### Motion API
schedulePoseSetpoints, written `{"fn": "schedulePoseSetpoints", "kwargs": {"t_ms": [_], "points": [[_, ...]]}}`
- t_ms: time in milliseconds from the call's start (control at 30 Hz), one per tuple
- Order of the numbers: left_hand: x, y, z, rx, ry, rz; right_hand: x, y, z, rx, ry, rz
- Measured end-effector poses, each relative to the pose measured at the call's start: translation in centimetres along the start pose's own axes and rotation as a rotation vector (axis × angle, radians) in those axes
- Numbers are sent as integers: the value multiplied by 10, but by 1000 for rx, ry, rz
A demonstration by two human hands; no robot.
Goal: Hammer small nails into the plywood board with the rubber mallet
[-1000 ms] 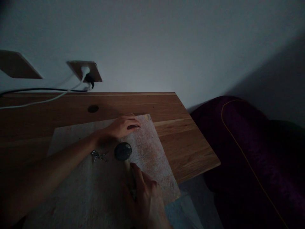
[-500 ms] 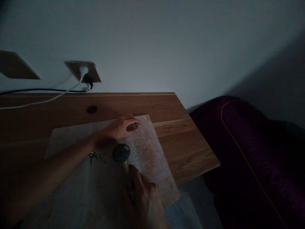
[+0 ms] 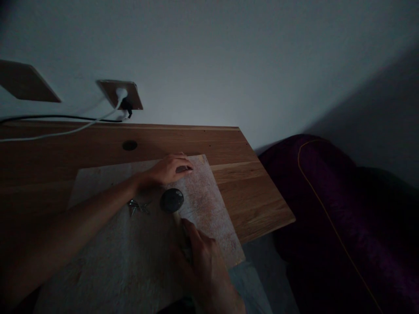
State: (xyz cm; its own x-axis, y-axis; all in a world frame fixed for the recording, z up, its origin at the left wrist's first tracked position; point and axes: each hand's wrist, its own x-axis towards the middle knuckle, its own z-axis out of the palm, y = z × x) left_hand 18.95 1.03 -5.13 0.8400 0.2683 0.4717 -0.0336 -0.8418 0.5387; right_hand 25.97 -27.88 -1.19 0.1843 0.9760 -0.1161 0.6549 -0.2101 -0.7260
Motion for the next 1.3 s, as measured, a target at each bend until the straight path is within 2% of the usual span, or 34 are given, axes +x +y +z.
{"fn": "schedulePoseSetpoints", "kwargs": {"t_ms": [100, 200, 300, 433, 500, 667, 733, 867, 967, 1167, 1300], "points": [[0, -2, 1, -15, 13, -44, 1, -9, -11, 44, -61, 46], [1, -4, 2, -27, 25, -79, 1, -11, -10, 61, -48, 75], [3, -4, 2, -25, 26, -63, 1, -8, -6, 125, -45, 118], [4, -1, 2, -18, 7, -22, 3, -9, -11, 230, -115, 204], [4, 1, 2, -11, 4, -12, 7, -11, -18, 296, -64, 229], [3, 0, 4, 12, 6, -60, 22, -22, -44, 437, 257, 225], [3, -1, 5, 18, 18, -84, 29, -25, -55, 483, 308, 229], [4, 1, 5, 30, -20, -73, 41, -24, -64, 516, 324, 230], [5, 3, 4, 29, -46, -81, 48, -18, -60, 505, 315, 209], [4, 6, 3, -22, 7, -131, 56, -15, -51, 457, 309, 174], [7, 5, 1, -30, -27, -142, 60, -15, -48, 405, 308, 171]]}}
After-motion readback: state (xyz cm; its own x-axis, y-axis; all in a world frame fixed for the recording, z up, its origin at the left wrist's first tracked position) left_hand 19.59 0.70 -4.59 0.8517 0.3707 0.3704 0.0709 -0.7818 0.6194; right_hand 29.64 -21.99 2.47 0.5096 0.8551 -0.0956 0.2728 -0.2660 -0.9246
